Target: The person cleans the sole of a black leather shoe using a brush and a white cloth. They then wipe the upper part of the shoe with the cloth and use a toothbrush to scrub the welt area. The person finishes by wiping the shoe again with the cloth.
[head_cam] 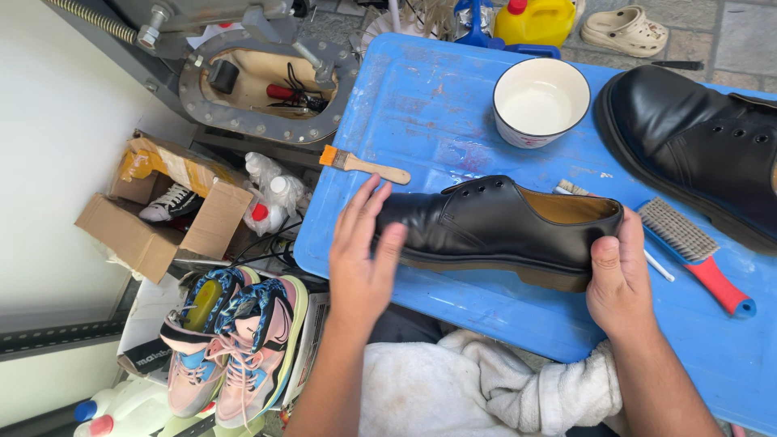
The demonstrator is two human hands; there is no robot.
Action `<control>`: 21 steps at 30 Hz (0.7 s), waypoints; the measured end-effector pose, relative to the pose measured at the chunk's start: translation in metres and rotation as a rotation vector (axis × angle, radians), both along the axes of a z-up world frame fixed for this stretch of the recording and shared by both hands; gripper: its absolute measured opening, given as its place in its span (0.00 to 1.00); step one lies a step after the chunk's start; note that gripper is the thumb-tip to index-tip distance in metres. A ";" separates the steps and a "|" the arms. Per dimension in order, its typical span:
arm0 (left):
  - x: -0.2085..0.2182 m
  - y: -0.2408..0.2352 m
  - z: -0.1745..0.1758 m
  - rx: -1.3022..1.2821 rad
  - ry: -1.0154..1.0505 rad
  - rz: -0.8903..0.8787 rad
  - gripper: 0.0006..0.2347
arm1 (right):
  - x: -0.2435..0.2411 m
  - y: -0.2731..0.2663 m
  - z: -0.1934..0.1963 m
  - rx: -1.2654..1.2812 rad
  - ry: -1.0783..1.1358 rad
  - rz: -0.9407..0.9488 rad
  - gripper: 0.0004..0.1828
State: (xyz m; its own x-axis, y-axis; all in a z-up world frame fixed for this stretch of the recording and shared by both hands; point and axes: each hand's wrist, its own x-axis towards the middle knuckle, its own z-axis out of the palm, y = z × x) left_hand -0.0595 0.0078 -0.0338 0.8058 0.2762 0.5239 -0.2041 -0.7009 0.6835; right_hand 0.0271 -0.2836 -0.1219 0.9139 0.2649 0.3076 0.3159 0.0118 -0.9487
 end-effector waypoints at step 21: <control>0.024 -0.050 0.026 0.302 0.060 -0.486 0.21 | -0.014 -0.005 0.045 -0.103 0.105 0.186 0.58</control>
State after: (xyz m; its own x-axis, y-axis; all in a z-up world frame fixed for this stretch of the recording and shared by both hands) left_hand -0.0359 -0.0418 -0.0076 0.8333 -0.2885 0.4716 -0.5190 -0.7020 0.4877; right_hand 0.0133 -0.2884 -0.0766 0.8719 0.4572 0.1757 0.2164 -0.0378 -0.9756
